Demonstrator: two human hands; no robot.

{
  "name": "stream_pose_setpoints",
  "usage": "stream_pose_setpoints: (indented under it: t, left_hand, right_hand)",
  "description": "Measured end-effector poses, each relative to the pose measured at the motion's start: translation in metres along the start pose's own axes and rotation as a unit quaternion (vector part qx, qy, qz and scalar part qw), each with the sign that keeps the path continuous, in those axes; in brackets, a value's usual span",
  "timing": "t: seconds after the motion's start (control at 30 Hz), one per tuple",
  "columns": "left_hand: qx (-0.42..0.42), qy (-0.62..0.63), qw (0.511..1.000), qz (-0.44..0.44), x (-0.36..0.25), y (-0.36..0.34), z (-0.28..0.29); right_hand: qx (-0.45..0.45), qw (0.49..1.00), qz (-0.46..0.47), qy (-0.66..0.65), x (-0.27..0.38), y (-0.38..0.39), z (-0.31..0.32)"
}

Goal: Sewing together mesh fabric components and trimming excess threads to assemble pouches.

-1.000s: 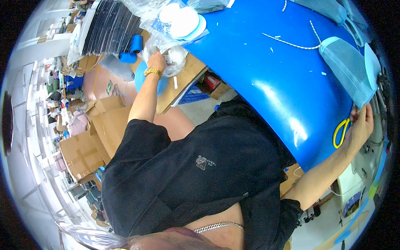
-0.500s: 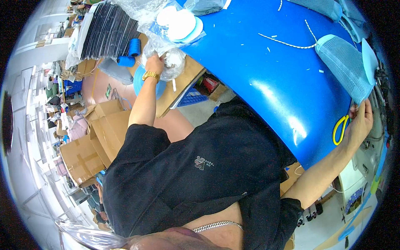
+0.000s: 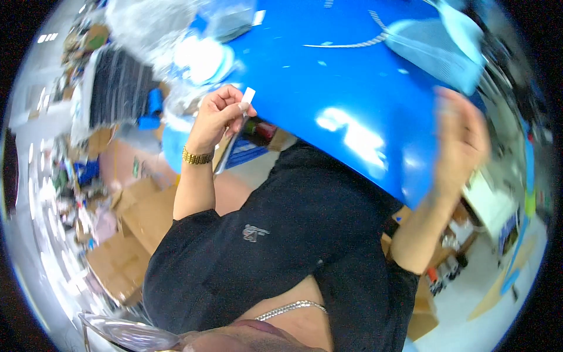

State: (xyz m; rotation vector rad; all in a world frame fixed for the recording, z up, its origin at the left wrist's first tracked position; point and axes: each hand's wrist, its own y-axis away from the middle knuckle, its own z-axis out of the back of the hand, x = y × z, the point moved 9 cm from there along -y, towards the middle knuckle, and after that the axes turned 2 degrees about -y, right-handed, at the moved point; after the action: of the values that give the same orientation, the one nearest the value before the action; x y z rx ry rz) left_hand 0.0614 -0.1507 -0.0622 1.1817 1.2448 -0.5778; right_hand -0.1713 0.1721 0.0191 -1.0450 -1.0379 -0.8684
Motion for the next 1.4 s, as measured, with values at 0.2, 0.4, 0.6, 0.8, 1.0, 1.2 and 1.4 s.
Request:
stream_pose_setpoints:
  t: [0.2,0.4,0.6,0.8,1.0,1.2,1.4]
  left_hand:
    - [0.184,-0.088,0.979,0.011,-0.020,-0.047,-0.146]
    - [0.245,-0.113,0.963,0.022,-0.013,-0.048,-0.191]
    - [0.306,0.063,0.938,0.150,0.012,-0.041,-0.209]
    - [0.342,0.073,0.928,0.130,0.012,-0.037,-0.218]
    - [0.219,-0.132,0.966,-0.042,-0.012,-0.043,-0.206]
    - [0.222,-0.183,0.957,-0.033,-0.007,-0.047,-0.206]
    - [0.240,-0.255,0.932,-0.098,-0.025,-0.048,-0.218]
  right_hand:
    - [0.227,0.971,-0.075,-0.022,0.000,0.036,-0.075]
    - [0.206,0.969,-0.132,-0.044,-0.016,0.042,-0.059]
    - [0.198,0.978,0.039,-0.048,0.005,0.042,-0.046]
    - [0.176,0.976,0.130,-0.017,0.014,0.048,-0.037]
    - [0.136,0.977,-0.145,-0.082,-0.032,0.056,-0.026]
    - [0.172,0.969,-0.154,-0.083,-0.045,0.060,-0.038]
    - [0.141,0.981,-0.125,-0.046,-0.039,0.055,-0.031]
